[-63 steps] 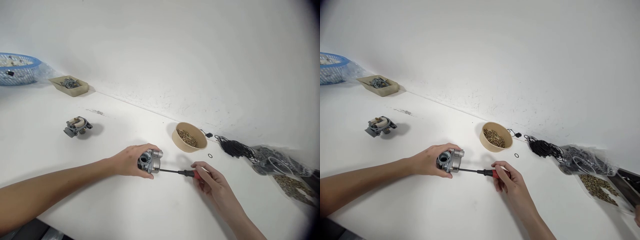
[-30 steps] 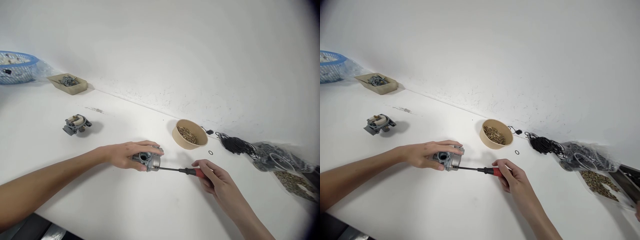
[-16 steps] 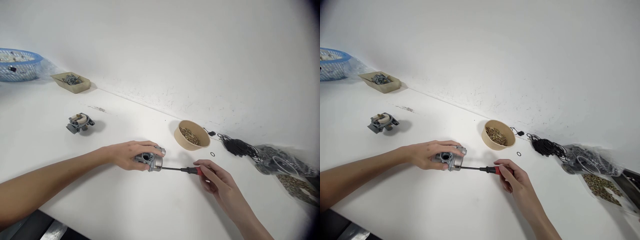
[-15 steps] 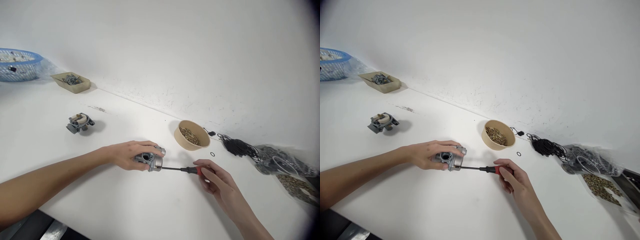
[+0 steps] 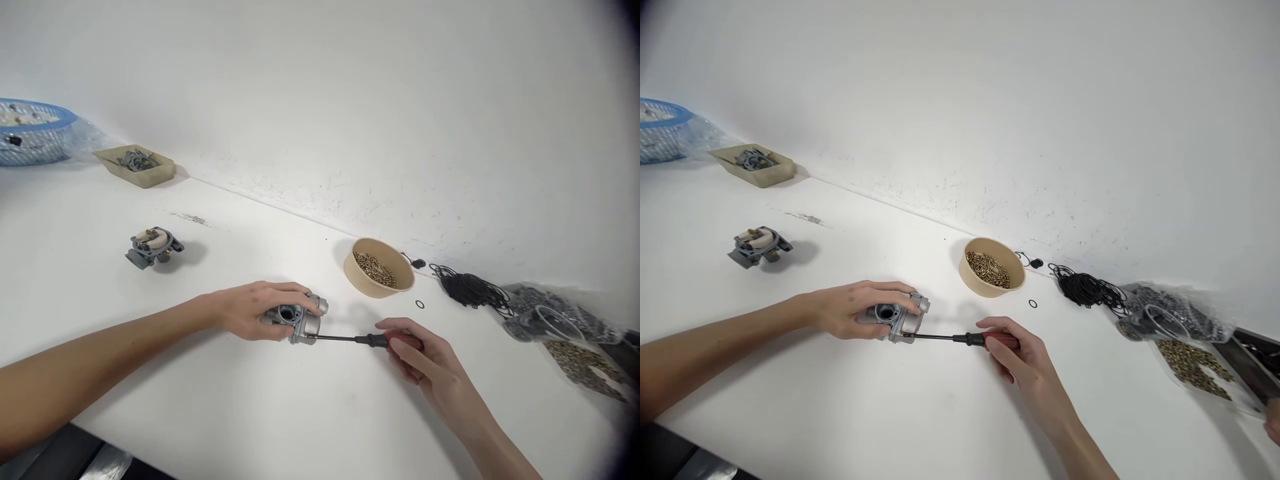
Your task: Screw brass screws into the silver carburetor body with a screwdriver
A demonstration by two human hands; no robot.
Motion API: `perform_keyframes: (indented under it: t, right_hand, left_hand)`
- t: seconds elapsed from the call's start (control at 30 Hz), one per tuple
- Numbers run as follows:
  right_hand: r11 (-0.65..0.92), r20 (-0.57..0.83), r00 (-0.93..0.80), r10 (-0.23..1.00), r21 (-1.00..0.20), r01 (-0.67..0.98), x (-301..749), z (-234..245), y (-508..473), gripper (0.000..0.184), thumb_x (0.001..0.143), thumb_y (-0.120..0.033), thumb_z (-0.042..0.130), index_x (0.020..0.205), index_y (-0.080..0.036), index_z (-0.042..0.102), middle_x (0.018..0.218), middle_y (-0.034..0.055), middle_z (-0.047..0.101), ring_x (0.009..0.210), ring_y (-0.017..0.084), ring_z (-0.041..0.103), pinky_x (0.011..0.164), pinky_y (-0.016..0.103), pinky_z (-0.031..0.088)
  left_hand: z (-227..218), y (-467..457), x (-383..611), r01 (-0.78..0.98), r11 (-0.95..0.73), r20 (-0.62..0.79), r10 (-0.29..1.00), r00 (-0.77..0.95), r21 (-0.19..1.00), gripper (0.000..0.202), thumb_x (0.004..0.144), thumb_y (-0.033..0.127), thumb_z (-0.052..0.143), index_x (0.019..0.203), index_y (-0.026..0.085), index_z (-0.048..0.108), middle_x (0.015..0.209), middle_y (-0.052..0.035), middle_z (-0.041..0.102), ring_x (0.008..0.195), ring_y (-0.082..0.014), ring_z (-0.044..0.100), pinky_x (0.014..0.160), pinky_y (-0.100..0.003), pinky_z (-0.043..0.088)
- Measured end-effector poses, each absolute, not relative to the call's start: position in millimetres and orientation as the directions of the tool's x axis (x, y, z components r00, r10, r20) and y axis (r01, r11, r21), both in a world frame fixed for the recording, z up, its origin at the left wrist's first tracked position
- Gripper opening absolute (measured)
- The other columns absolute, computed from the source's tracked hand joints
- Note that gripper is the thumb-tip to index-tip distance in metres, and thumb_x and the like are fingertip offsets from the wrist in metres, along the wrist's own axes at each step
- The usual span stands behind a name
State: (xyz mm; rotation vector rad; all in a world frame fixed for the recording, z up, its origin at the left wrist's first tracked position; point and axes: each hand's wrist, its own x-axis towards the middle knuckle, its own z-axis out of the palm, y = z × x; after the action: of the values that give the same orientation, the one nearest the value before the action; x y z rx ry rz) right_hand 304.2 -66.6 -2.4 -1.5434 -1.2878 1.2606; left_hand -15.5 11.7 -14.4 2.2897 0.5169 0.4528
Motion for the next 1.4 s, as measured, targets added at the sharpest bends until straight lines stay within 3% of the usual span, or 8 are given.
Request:
perform_keyframes:
  t: [0.2,0.4,0.6,0.77,0.93,1.17,1.4]
  right_hand:
    - [-0.238,-0.238,0.030,0.971,-0.936,0.259,306.6,-2.1,-67.8,0.044,0.086,-0.060,0.065,0.089,-0.016,0.073,0.055,-0.0001,0.045,0.052,0.013,0.039,0.050,0.028,0.027]
    - [-0.168,-0.177,-0.021,0.984,-0.960,0.226,307.2,-2.8,-69.1,0.038,0.080,-0.053,0.074,0.100,-0.020,0.073,0.062,-0.0008,0.047,0.054,0.012,0.038,0.048,0.026,0.028]
    - [-0.174,-0.172,0.031,0.985,-0.949,0.263,304.8,-1.7,-69.4,0.043,0.085,-0.059,0.067,0.091,-0.017,0.073,0.062,0.0013,0.048,0.054,0.014,0.043,0.047,0.027,0.030]
    - [-0.114,-0.122,-0.013,0.992,-0.958,0.263,307.9,-2.8,-71.8,0.039,0.080,-0.056,0.073,0.091,-0.018,0.074,0.062,0.0019,0.050,0.056,0.013,0.040,0.048,0.027,0.029]
    - [-0.182,-0.177,0.044,0.983,-0.944,0.276,304.5,-1.2,-72.2,0.042,0.085,-0.060,0.066,0.086,-0.018,0.071,0.062,0.0006,0.045,0.056,0.013,0.041,0.048,0.026,0.031]
    - [-0.159,-0.184,-0.059,0.981,-0.943,0.292,310.5,-3.6,-68.8,0.041,0.080,-0.055,0.071,0.106,-0.023,0.070,0.076,0.0025,0.051,0.059,0.013,0.042,0.047,0.025,0.029]
    - [-0.194,-0.202,0.014,0.979,-0.916,0.351,308.0,-0.3,-72.8,0.043,0.088,-0.060,0.063,0.083,-0.018,0.066,0.062,-0.0001,0.043,0.054,0.011,0.036,0.049,0.026,0.026]
  left_hand:
    - [-15.0,11.7,-15.2,0.222,-0.653,0.175,0.485,0.857,0.724,0.050,0.092,0.027,0.062,0.140,0.033,0.052,0.141,-0.0069,0.055,0.121,-0.0258,0.059,0.103,-0.037,0.049]
    - [-16.4,12.2,-15.2,0.219,-0.675,0.189,0.476,0.859,0.704,0.050,0.092,0.027,0.061,0.141,0.032,0.051,0.142,-0.0079,0.055,0.121,-0.0255,0.059,0.103,-0.037,0.049]
    - [-18.5,13.2,-15.4,0.217,-0.703,0.198,0.458,0.866,0.678,0.050,0.093,0.027,0.059,0.142,0.030,0.050,0.142,-0.0091,0.054,0.121,-0.0244,0.059,0.102,-0.036,0.049]
    - [-18.2,13.4,-16.4,0.240,-0.706,0.185,0.468,0.864,0.666,0.049,0.092,0.025,0.060,0.140,0.031,0.051,0.145,-0.0084,0.052,0.123,-0.0244,0.058,0.101,-0.036,0.050]
    - [-16.5,12.9,-17.0,0.251,-0.708,0.180,0.473,0.862,0.660,0.043,0.091,0.022,0.061,0.132,0.030,0.057,0.144,-0.0076,0.052,0.127,-0.0246,0.056,0.105,-0.037,0.048]
    - [-16.1,13.1,-16.0,0.242,-0.728,0.204,0.466,0.861,0.641,0.041,0.090,0.021,0.061,0.130,0.028,0.058,0.143,-0.0087,0.053,0.123,-0.0241,0.059,0.100,-0.037,0.052]
    - [-16.2,12.5,-17.5,0.259,-0.695,0.172,0.485,0.857,0.670,0.035,0.091,0.023,0.060,0.126,0.027,0.058,0.143,-0.0088,0.054,0.122,-0.0248,0.060,0.101,-0.039,0.052]
